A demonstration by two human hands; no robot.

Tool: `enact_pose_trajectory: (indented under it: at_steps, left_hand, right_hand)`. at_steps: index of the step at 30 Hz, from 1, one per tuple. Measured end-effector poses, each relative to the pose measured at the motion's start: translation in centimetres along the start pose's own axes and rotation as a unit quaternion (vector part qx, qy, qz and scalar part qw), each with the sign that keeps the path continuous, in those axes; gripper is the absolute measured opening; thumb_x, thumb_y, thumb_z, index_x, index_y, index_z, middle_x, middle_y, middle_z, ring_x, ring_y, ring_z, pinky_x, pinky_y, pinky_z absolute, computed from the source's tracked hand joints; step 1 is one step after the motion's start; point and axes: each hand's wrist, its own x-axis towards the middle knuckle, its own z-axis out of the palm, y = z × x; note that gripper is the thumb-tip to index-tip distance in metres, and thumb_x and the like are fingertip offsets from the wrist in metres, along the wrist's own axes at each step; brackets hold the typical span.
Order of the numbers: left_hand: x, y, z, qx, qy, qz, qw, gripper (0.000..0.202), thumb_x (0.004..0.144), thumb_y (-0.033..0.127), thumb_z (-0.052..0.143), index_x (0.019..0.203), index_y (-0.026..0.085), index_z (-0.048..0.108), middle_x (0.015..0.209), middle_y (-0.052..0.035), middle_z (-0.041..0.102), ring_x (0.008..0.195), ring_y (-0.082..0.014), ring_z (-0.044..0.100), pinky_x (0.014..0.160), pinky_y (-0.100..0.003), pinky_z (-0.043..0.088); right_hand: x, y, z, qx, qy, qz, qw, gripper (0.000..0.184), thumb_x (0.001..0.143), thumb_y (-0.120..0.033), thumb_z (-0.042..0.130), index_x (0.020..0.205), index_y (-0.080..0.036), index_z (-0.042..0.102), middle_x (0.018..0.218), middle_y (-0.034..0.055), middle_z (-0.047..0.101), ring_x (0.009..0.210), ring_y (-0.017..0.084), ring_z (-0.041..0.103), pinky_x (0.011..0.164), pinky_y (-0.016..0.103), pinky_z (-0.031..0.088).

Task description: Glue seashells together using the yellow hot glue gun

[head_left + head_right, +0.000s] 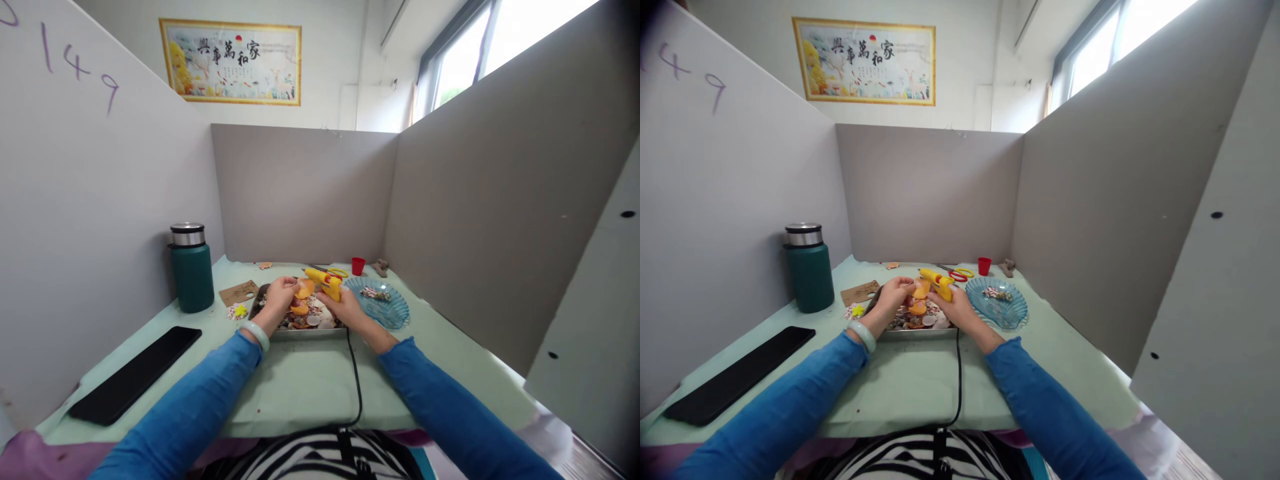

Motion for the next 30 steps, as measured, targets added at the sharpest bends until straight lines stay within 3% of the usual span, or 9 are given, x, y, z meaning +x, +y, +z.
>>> enact_pose_trajectory:
  at_steps: [5, 10, 19, 24, 30]
  left_hand:
    - [-0.1, -0.3, 0.4, 0.034, -0.101, 0.029, 0.994, 0.022, 0.075, 0.027, 0.068, 0.088, 0.015, 0.053, 0.053, 0.0045, 0.056, 0.038, -0.0087, 0.052, 0.041, -0.018, 0.037]
    - [-0.4, -0.1, 0.4, 0.088, -0.197, 0.068, 0.974, 0.022, 0.076, 0.03, 0.067, 0.087, 0.016, 0.053, 0.043, 0.0058, 0.053, 0.037, -0.0116, 0.053, 0.041, -0.019, 0.034]
    - [-1.0, 0.5, 0.3, 0.063, -0.199, 0.073, 0.975, 0.028, 0.075, 0.034, 0.067, 0.091, 0.014, 0.056, 0.049, 0.0039, 0.056, 0.04, -0.0121, 0.054, 0.044, -0.021, 0.036]
    - [-1.1, 0.7, 0.3, 0.058, -0.23, 0.079, 0.968, 0.038, 0.075, 0.035, 0.067, 0.103, 0.01, 0.06, 0.05, 0.0026, 0.058, 0.042, -0.0123, 0.056, 0.046, -0.021, 0.038]
    - [-1.2, 0.8, 0.4, 0.017, -0.253, 0.064, 0.965, 0.05, 0.069, 0.044, 0.073, 0.104, 0.01, 0.06, 0.057, 0.0012, 0.06, 0.043, -0.0115, 0.056, 0.046, -0.022, 0.042]
  right_hand:
    - [0.5, 0.9, -0.2, -0.015, 0.068, 0.045, 0.997, 0.04, 0.077, -0.055, 0.063, 0.088, -0.017, 0.066, 0.055, 0.0003, 0.052, 0.055, 0.016, 0.05, 0.051, 0.028, 0.041]
    - [0.6, 1.1, -0.4, -0.004, 0.035, 0.02, 0.999, 0.039, 0.077, -0.055, 0.064, 0.086, -0.017, 0.065, 0.059, 0.001, 0.054, 0.057, 0.016, 0.052, 0.052, 0.028, 0.043]
    - [0.5, 0.8, -0.3, 0.01, 0.016, 0.005, 1.0, 0.034, 0.076, -0.053, 0.067, 0.083, -0.02, 0.064, 0.062, 0.0021, 0.056, 0.066, 0.02, 0.057, 0.057, 0.03, 0.045]
    - [0.5, 0.8, -0.3, 0.012, 0.021, 0.009, 1.0, 0.034, 0.076, -0.053, 0.067, 0.083, -0.019, 0.064, 0.061, 0.0023, 0.055, 0.066, 0.02, 0.057, 0.055, 0.029, 0.045]
    - [0.6, 1.0, -0.4, -0.016, 0.032, 0.025, 0.999, 0.035, 0.077, -0.052, 0.064, 0.085, -0.018, 0.065, 0.063, 0.0035, 0.057, 0.068, 0.02, 0.057, 0.055, 0.029, 0.045]
